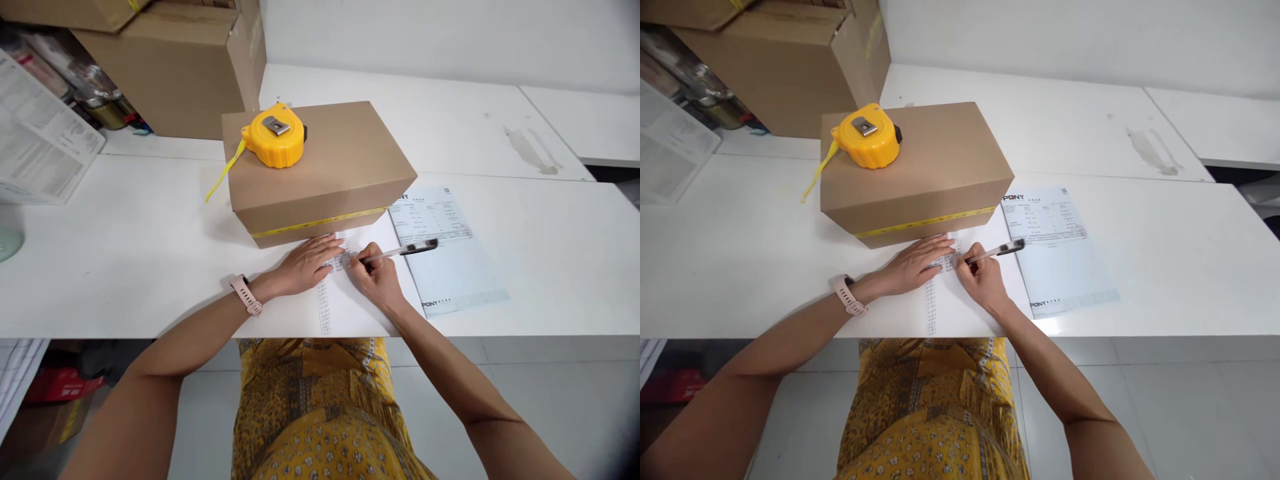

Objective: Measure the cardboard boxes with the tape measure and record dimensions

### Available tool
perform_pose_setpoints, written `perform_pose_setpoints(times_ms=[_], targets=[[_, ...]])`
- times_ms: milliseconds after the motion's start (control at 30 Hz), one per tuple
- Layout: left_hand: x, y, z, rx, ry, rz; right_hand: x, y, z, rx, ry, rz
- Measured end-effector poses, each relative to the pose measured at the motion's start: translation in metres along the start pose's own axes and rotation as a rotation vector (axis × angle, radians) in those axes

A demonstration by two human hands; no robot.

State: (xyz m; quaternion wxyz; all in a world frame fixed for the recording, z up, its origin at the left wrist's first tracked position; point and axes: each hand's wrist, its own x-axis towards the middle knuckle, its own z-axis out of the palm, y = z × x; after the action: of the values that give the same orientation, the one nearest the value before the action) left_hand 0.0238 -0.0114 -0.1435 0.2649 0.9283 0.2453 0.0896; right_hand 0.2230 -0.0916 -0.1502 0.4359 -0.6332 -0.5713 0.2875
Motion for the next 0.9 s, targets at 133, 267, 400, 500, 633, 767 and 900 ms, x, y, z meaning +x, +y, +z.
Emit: perform_pose_setpoints(times_ms=[133, 267, 400, 500, 633, 767, 900], targets=[[0.000, 0.000, -0.002, -0.010, -0.013, -0.014, 0.008, 0.007, -0.016, -0.066, 0.305, -0.067], [-0.001, -0.005, 0.002, 0.002, 0.029, 0.016, 0.016, 0.026, -0.033, -0.363, 0.444, -0.172], [-0.003, -0.007, 0.008, 0.062, 0.238, 0.137, 0.017, 0.042, -0.036, -0.681, 0.292, -0.166], [-0.008, 0.003, -0.005, 0.169, 0.586, 0.294, 0.016, 0.043, -0.033, -0.788, 0.250, -0.129], [-0.009, 0.025, -0.061, 0.313, 1.005, 0.308, 0.015, 0.037, -0.032, -0.821, 0.264, -0.092], [0.006, 0.024, -0.126, 0.290, 1.048, -0.032, 0.014, 0.032, -0.032, -0.801, 0.284, -0.049], [0.025, -0.004, -0.156, 0.101, 0.808, -0.303, 0.012, 0.028, -0.032, -0.742, 0.290, -0.038]])
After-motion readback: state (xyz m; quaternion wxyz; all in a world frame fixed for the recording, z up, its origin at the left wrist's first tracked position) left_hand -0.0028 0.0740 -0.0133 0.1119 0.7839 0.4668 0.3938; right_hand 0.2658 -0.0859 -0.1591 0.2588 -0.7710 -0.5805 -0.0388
